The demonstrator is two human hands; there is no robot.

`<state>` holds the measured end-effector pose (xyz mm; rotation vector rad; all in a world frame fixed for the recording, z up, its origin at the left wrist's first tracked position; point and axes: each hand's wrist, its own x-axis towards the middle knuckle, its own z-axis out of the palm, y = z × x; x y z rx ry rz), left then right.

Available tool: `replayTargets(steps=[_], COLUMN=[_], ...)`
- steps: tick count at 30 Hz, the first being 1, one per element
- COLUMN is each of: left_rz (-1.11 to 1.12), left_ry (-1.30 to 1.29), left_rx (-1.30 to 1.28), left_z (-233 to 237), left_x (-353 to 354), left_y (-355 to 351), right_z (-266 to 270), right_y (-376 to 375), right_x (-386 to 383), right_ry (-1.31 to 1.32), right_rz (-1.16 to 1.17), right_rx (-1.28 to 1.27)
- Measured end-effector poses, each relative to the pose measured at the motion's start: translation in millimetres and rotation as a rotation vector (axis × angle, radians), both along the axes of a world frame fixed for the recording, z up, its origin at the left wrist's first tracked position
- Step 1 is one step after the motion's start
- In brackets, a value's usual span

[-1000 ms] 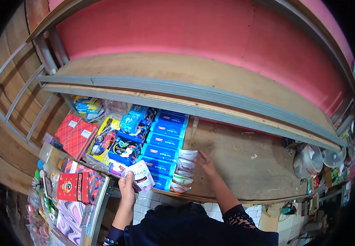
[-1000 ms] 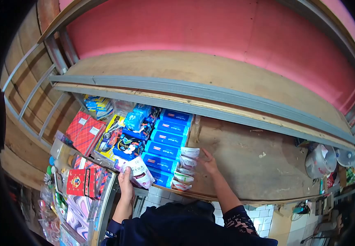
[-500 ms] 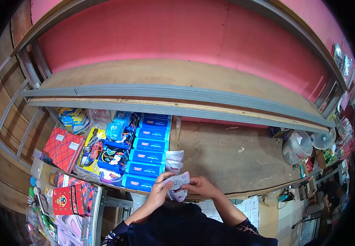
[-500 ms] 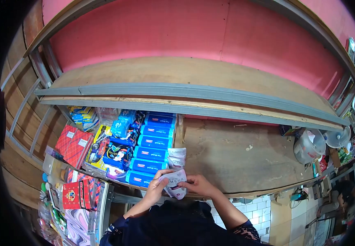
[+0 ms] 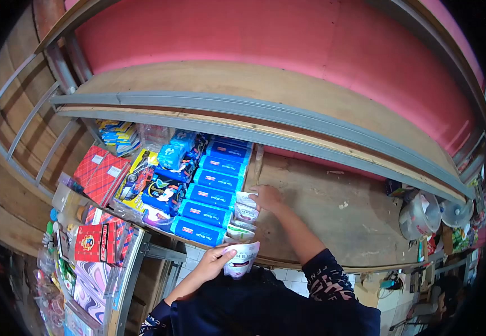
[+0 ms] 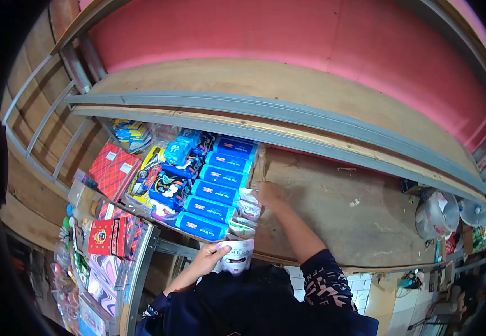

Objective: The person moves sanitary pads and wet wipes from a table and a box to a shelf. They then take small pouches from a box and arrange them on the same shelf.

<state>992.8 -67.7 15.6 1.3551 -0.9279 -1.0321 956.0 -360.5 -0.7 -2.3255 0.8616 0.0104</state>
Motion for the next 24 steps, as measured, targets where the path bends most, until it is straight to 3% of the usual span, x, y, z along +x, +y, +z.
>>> replayTargets(steps=[2,5,8,11,14,20,24], left_rz=[0.046,0.077,0.155,0.185,0.201,0.215,0.236], left_ry=[0.017,-0.072,0.038,0.031,0.026,0.073,0.073], left_rx=[-0.026,-0.012,-0.049,-0.048,-0.044,-0.113,-0.133], left_z=[3,-9,-7,-12,-12,-19,-24], left_x=[-5,0,-1,-2,1,8,15], left_y=[5,18,26,29,30,32,36], right_z=[-16,-78,-32,3,13,36,-3], right_y=[-10,-56,-58,-51,-51,-11,-14], right_x=[9,6,1,0,4,14,21], right_ry=[0.063,-0.196,-0.127,-0.091,0.013,0.073,0.085], right_rz=[-0.058,0.158,0.051,0.179,0.354,0.344,0.52], right_rx=[0.221,0.067,0.18,-0.21,-0.345,-0.317,-0.288])
